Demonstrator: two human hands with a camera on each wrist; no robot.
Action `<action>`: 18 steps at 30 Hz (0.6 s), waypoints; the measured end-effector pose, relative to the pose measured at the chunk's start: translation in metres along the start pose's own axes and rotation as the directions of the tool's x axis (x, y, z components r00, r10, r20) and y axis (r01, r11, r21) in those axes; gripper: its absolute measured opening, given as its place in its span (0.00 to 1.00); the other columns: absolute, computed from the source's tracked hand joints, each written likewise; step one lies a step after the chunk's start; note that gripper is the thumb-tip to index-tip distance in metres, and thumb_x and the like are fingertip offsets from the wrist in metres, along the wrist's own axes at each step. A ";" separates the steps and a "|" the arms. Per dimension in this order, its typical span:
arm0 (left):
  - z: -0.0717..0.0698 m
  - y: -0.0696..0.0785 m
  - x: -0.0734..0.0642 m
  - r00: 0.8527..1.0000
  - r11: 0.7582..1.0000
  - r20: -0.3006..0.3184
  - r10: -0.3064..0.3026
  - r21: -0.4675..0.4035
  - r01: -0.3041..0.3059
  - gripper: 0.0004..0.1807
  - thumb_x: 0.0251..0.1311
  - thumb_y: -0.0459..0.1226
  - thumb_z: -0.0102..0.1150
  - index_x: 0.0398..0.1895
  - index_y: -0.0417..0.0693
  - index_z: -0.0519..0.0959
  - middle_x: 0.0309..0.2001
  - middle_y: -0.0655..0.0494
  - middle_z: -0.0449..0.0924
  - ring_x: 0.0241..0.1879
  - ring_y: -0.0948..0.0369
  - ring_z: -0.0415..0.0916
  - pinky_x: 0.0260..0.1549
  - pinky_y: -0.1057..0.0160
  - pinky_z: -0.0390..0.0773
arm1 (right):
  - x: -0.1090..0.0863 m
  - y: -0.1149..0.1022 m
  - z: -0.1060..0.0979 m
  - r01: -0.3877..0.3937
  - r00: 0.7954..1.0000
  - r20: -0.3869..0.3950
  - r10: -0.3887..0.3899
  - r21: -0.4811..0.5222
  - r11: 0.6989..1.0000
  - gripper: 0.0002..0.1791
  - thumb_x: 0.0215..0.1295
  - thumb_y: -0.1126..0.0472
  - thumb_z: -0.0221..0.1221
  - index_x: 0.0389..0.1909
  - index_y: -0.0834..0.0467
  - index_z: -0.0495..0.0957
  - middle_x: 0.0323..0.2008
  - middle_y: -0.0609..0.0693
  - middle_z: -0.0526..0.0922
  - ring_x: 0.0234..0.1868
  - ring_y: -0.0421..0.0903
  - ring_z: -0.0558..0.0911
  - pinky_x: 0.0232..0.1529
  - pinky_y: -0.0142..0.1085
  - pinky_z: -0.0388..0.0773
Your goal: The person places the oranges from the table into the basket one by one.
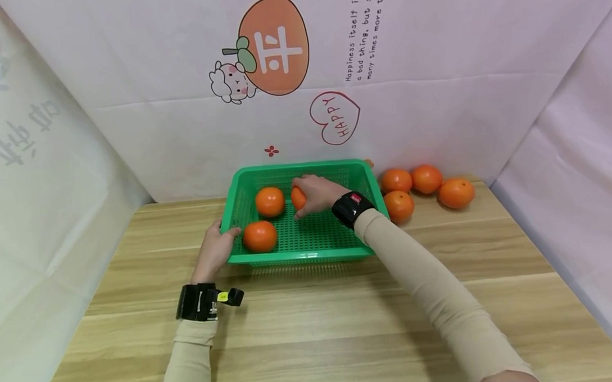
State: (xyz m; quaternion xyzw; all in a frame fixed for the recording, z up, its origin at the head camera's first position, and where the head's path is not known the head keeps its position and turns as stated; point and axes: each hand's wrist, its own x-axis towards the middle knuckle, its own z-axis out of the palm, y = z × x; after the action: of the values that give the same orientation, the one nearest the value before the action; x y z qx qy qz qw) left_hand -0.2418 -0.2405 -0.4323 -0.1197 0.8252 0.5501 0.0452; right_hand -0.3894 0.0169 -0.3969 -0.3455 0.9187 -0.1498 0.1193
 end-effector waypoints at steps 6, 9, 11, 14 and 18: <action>0.000 -0.001 0.001 1.000 1.000 0.006 -0.002 -0.012 0.002 0.30 0.80 0.42 0.46 0.79 0.41 0.61 0.70 0.37 0.71 0.65 0.45 0.73 0.61 0.47 0.74 | 0.011 0.004 0.006 -0.045 0.998 0.034 0.046 -0.040 0.998 0.45 0.58 0.45 0.77 0.72 0.55 0.70 0.59 0.55 0.79 0.51 0.52 0.80 0.50 0.44 0.81; 0.000 -0.001 0.001 1.000 1.000 0.006 -0.002 -0.013 0.002 0.29 0.80 0.42 0.46 0.79 0.41 0.61 0.69 0.37 0.71 0.64 0.46 0.73 0.61 0.47 0.74 | 0.015 0.006 0.009 -0.061 0.997 0.052 0.064 -0.054 0.997 0.45 0.58 0.45 0.77 0.73 0.55 0.70 0.59 0.55 0.79 0.51 0.52 0.80 0.51 0.44 0.81; 0.001 -0.001 0.002 1.000 1.000 0.007 0.001 -0.007 -0.001 0.29 0.80 0.42 0.46 0.79 0.40 0.61 0.69 0.37 0.72 0.64 0.46 0.73 0.61 0.47 0.74 | 0.016 0.008 0.012 -0.068 0.995 0.062 0.072 -0.067 0.995 0.46 0.58 0.44 0.77 0.73 0.56 0.69 0.59 0.56 0.79 0.51 0.52 0.80 0.51 0.44 0.81; 0.002 -0.001 0.002 1.000 1.000 0.005 0.002 0.002 -0.002 0.30 0.80 0.42 0.46 0.79 0.41 0.61 0.69 0.37 0.72 0.64 0.45 0.73 0.61 0.47 0.74 | 0.018 0.011 0.016 -0.073 0.994 0.074 0.079 -0.085 0.994 0.48 0.58 0.43 0.76 0.75 0.56 0.67 0.61 0.56 0.78 0.52 0.51 0.80 0.53 0.44 0.81; 0.002 -0.001 0.001 1.000 1.000 0.004 0.003 0.005 -0.003 0.31 0.80 0.43 0.46 0.80 0.41 0.59 0.70 0.37 0.71 0.64 0.45 0.72 0.61 0.46 0.74 | 0.020 0.013 0.019 -0.069 0.993 0.089 0.077 -0.092 0.993 0.49 0.59 0.44 0.76 0.77 0.56 0.66 0.63 0.56 0.78 0.54 0.51 0.80 0.56 0.45 0.81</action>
State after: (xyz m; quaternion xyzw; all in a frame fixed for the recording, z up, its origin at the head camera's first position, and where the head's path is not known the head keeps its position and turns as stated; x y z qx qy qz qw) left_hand -0.2430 -0.2389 -0.4341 -0.1173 0.8267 0.5484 0.0464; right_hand -0.4056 0.0093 -0.4214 -0.3231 0.9300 -0.0884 0.1517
